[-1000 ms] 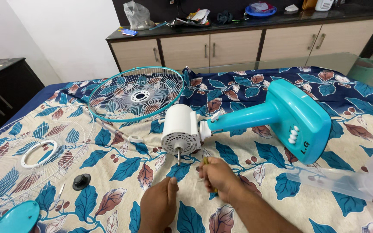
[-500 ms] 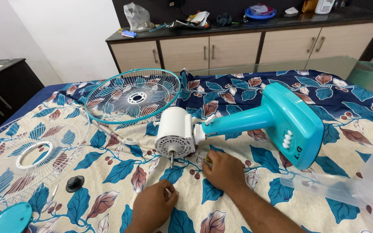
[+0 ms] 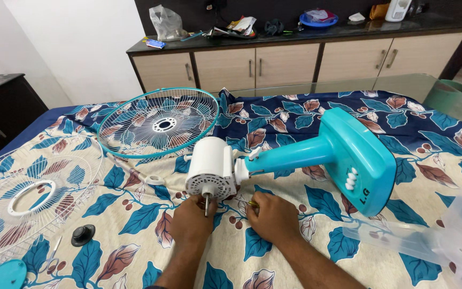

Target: The person disassembles a teal LG table fan on a floral tablecloth. They remove the front grille, unscrew and remove the fan blade, detach the rear grille, and use a screwdriver to loosen the motor shaft nut.

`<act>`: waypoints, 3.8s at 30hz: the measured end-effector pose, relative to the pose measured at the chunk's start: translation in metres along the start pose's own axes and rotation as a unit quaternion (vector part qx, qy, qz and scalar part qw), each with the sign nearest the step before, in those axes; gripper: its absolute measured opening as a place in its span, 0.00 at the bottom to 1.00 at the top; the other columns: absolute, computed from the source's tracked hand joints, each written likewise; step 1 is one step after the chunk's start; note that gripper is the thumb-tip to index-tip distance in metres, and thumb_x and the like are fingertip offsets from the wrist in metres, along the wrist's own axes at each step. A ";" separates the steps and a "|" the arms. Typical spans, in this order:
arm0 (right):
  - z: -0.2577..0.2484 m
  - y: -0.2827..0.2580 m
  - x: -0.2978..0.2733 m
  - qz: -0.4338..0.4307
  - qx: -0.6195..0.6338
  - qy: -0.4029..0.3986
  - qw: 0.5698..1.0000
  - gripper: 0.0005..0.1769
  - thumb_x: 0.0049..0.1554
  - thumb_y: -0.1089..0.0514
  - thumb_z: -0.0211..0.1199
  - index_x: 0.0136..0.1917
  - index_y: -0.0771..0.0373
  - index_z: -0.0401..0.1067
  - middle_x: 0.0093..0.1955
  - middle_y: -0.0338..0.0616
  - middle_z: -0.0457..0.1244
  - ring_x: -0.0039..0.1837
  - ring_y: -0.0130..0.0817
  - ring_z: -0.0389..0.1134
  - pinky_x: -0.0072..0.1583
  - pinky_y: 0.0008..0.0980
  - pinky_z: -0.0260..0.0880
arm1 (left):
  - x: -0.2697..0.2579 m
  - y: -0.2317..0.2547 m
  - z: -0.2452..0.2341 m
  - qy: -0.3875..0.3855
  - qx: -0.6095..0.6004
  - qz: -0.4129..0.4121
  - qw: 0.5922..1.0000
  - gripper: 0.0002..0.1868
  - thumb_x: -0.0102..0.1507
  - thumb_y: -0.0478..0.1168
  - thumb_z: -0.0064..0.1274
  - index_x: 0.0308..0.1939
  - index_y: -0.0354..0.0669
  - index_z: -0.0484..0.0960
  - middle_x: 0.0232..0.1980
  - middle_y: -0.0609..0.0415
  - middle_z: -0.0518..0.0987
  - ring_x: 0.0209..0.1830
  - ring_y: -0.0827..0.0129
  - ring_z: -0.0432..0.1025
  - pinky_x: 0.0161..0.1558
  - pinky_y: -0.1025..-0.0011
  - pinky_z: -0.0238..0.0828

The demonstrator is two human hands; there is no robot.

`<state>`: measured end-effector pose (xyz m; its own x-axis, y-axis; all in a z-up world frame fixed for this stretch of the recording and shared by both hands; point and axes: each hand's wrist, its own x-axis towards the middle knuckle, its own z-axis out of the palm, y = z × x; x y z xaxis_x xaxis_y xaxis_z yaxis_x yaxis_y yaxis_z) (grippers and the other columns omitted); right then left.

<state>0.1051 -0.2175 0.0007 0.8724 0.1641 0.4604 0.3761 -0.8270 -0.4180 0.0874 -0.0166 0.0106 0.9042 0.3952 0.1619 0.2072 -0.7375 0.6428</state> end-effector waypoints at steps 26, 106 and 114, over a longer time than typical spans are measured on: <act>-0.002 -0.004 0.000 0.025 -0.012 -0.017 0.999 0.11 0.51 0.48 0.66 0.38 0.57 0.73 0.36 0.44 0.70 0.39 0.46 0.73 0.41 0.47 0.72 | -0.006 0.007 0.003 0.041 0.006 -0.002 0.999 0.16 0.59 0.54 0.59 0.38 0.46 0.87 0.35 0.51 0.85 0.36 0.55 0.80 0.39 0.57 0.75; -0.001 -0.004 -0.001 0.020 -0.027 -0.017 0.999 0.11 0.51 0.49 0.66 0.37 0.57 0.73 0.35 0.45 0.69 0.38 0.46 0.72 0.40 0.46 0.72 | -0.009 0.007 0.001 0.050 0.000 0.039 0.998 0.17 0.61 0.54 0.55 0.34 0.46 0.86 0.32 0.47 0.84 0.31 0.50 0.78 0.36 0.53 0.72; 0.000 -0.003 0.000 0.019 -0.022 -0.006 1.000 0.11 0.51 0.49 0.65 0.37 0.57 0.73 0.36 0.45 0.69 0.39 0.48 0.72 0.41 0.49 0.71 | -0.008 0.002 0.005 0.052 0.007 0.048 0.997 0.17 0.60 0.54 0.55 0.34 0.45 0.85 0.33 0.46 0.83 0.33 0.47 0.78 0.37 0.51 0.72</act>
<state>0.1035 -0.2150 0.0018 0.8898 0.1380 0.4349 0.3283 -0.8555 -0.4004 0.0824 -0.0241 0.0075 0.8762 0.3772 0.3000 0.1280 -0.7823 0.6096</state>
